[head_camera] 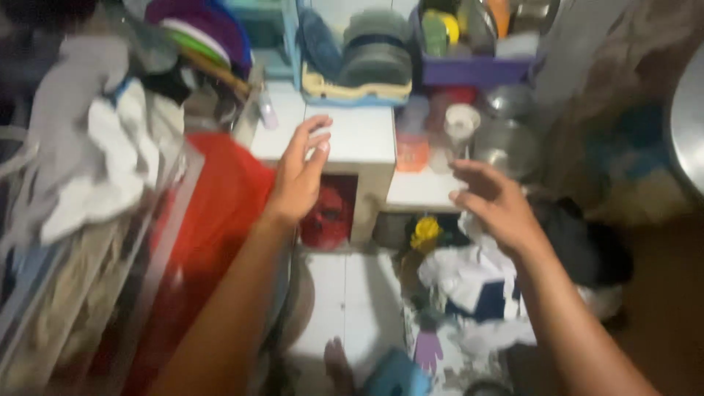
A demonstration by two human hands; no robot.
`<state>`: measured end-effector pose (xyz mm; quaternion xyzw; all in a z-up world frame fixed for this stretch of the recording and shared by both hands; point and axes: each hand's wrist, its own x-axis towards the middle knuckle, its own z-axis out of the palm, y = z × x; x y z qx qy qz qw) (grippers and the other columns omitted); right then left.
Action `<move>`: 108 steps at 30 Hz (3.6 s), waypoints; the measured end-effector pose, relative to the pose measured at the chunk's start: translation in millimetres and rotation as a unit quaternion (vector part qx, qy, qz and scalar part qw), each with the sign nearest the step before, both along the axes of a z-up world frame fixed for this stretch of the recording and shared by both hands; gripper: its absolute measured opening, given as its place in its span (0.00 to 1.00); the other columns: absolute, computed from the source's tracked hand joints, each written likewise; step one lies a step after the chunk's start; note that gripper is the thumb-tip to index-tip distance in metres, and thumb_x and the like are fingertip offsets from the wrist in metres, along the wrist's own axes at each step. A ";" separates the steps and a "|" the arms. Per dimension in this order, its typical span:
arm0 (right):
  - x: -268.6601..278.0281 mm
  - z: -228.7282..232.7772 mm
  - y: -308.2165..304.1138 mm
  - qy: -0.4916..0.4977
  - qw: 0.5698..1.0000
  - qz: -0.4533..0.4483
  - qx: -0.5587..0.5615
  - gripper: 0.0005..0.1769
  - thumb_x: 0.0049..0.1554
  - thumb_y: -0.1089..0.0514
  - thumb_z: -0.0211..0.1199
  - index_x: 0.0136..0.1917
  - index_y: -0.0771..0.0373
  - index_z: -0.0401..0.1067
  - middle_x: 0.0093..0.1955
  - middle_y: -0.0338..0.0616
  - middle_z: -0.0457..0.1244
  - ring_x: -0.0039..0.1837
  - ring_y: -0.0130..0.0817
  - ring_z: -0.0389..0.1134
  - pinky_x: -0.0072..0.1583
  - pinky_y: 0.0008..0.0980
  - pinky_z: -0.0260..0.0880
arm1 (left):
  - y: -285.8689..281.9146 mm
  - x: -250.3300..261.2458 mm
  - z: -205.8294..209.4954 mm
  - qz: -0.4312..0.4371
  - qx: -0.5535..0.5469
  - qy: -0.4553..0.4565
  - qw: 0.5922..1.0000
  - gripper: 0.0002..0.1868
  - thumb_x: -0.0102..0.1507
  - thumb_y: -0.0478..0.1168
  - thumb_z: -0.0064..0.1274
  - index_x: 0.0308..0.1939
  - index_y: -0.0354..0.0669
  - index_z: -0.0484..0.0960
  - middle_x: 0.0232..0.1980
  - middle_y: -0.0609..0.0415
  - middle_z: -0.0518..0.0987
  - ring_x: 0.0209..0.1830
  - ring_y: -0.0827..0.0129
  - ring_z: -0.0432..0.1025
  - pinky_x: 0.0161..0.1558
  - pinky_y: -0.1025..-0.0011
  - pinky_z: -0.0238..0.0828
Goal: Clean the shelf and other surfaces using a cloth and spray bottle
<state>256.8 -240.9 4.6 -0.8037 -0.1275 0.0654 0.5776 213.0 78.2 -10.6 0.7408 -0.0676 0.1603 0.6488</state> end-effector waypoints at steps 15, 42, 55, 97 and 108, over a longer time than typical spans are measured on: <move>150.7 -30.2 110.9 0.022 0.999 0.014 -0.020 0.35 0.50 0.63 0.70 0.70 0.72 0.68 0.68 0.75 0.62 0.75 0.70 0.57 0.68 0.67 0.62 | 92.1 149.8 -45.3 0.049 -0.042 0.030 0.997 0.24 0.72 0.43 0.39 0.71 0.41 0.66 0.70 0.36 0.70 0.72 0.38 0.65 0.69 0.41 0.60; 310.7 -16.8 256.9 0.003 0.977 0.212 0.009 0.35 0.49 0.69 0.67 0.71 0.67 0.68 0.71 0.67 0.62 0.76 0.68 0.58 0.69 0.67 0.60 | 245.3 228.5 -27.7 0.360 -0.035 -0.098 0.927 0.27 0.71 0.32 0.47 0.74 0.45 0.62 0.75 0.47 0.62 0.76 0.66 0.57 0.75 0.62 0.50; 372.7 -44.9 231.5 0.126 0.961 0.232 -0.083 0.30 0.52 0.60 0.65 0.69 0.49 0.74 0.69 0.31 0.69 0.63 0.27 0.70 0.65 0.33 0.69 | 357.8 246.1 55.1 0.602 -0.225 0.086 0.762 0.50 0.62 0.45 0.50 0.82 0.77 0.38 0.43 0.57 0.88 0.34 0.71 0.89 0.36 0.71 0.91; 334.0 -235.9 273.9 -0.021 0.927 0.347 -0.142 0.41 0.46 0.49 0.76 0.72 0.46 0.68 0.72 0.41 0.63 0.77 0.43 0.60 0.77 0.44 0.54 | 148.5 288.6 -118.0 0.246 0.062 0.223 0.941 0.25 0.62 0.37 0.57 0.63 0.49 0.74 0.57 0.44 0.76 0.58 0.48 0.75 0.55 0.52 0.77; 308.8 -291.8 417.2 -0.256 0.814 0.480 -0.201 0.32 0.57 0.44 0.57 0.70 0.63 0.65 0.68 0.56 0.61 0.71 0.55 0.62 0.72 0.52 0.61 | 167.7 267.3 -77.8 0.209 0.153 0.142 0.955 0.25 0.62 0.34 0.56 0.64 0.40 0.75 0.57 0.36 0.75 0.58 0.39 0.74 0.55 0.46 0.76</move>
